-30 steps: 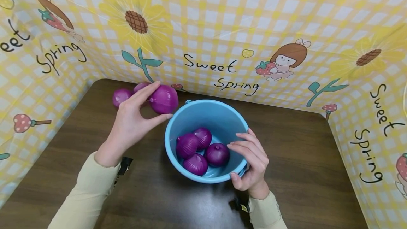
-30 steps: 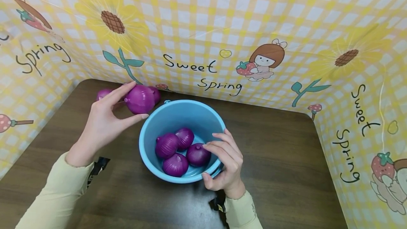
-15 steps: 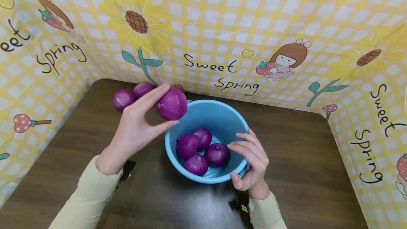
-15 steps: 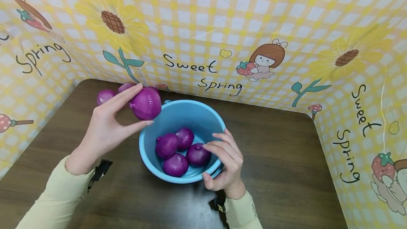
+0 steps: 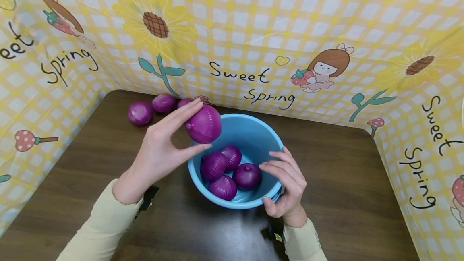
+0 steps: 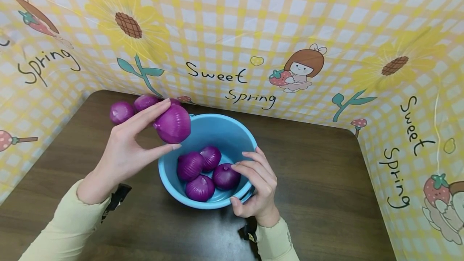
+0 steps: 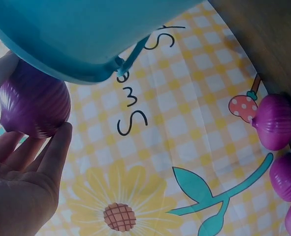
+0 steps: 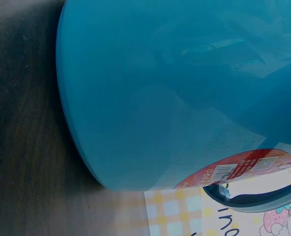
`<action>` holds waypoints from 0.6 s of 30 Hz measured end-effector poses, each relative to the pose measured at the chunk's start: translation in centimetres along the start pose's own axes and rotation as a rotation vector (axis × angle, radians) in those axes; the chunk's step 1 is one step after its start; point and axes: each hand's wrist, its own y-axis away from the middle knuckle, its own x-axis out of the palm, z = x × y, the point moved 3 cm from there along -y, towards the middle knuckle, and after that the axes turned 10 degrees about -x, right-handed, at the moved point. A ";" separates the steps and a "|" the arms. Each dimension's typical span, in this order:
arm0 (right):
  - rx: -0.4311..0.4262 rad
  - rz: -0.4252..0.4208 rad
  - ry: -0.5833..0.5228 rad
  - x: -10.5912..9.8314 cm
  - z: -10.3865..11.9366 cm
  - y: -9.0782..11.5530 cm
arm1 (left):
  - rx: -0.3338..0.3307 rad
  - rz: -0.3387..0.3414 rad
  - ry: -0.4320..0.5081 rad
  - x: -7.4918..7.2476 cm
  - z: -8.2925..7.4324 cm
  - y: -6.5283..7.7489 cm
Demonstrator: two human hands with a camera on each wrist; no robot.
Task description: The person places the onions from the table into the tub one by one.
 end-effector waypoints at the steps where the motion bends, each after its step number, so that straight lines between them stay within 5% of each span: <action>1: -0.001 0.000 -0.001 0.0 0.0 0.0 | 0.004 0.003 0.008 0.1 -0.1 0.0; 18: -0.006 -0.013 -0.003 0.1 0.4 -0.9 | 0.010 0.073 0.056 1.1 -1.3 0.3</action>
